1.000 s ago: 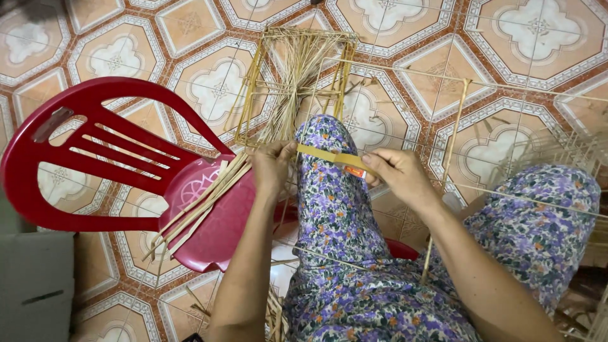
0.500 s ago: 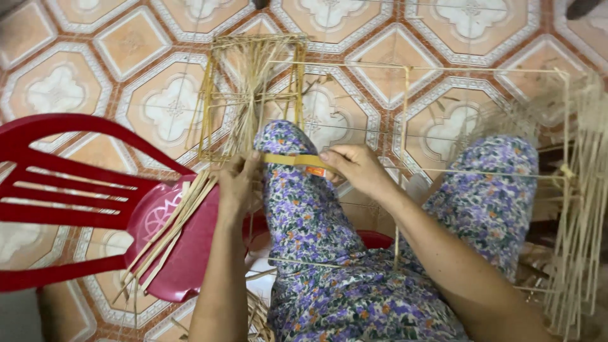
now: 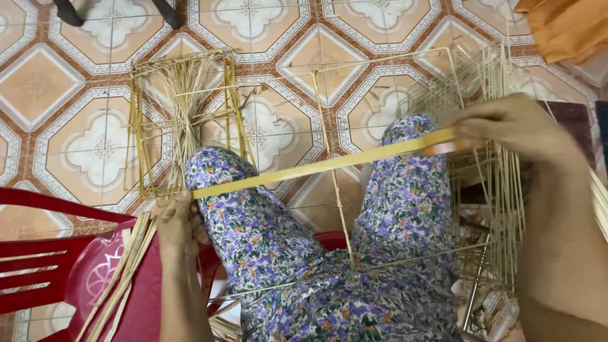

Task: The person sits on a chair and weaves thin bamboo strips, bending and interlacing them into a frame structure on their lap. They gather and position strips, then use tape and scissors to secure and trim the ends of the woven piece.

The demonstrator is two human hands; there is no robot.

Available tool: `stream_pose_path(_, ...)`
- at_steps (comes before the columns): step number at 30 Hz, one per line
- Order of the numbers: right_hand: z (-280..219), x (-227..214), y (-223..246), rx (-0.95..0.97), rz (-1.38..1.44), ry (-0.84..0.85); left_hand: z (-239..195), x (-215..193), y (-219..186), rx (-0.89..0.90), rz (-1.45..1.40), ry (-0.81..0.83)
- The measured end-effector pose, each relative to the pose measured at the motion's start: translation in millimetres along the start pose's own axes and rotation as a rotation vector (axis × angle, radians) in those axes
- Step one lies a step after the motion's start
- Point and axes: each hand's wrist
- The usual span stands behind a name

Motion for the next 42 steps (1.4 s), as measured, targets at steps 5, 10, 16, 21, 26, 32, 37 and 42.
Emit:
stream_pose_path(5, -17.1, -25.1, -107.4, 0.016, -0.031, -0.259, -1.4, 3.8, 3.2, 0.038, -0.007, -0.031)
stream_pose_path(10, -32.4, -7.5, -75.3, 0.171, -0.264, -0.405, -2.6, 7.3, -0.5, 0.084, 0.011, -0.04)
stream_pose_path(16, -22.8, -12.9, -112.3, 0.061, -0.29, -0.416, -3.0, 11.7, -3.3, 0.076, 0.023, -0.073)
stream_pose_path(21, -20.4, -0.3, -116.0, -0.064, -0.5, -0.424, -6.5, 11.9, -2.6, 0.101, 0.031, -0.063)
stream_pose_path(26, -15.8, 12.9, -144.9, -0.081, -0.543, -0.451, -3.1, 10.5, -0.3, 0.099, 0.051, -0.082)
stream_pose_path(32, -16.1, 25.1, -167.1, -0.128, -0.584, -0.505, -13.0, 20.7, -4.1, 0.298, 0.265, -0.207)
stream_pose_path(37, -16.0, 47.9, -219.9, -0.216, -0.592, -0.624, -45.3, 39.6, -29.3, 0.946, 0.869, -0.486)
stream_pose_path(42, -15.8, 56.5, -222.9, -0.243, -0.603, -0.701, -69.2, 87.8, -32.8, 1.497, 0.735, 0.101)
Point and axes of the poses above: each hand's wrist, its own z-axis towards the middle knuckle, its own x-axis out of the palm, y = z × x, and after that the axes turned 9 degrees about -y, right-handed
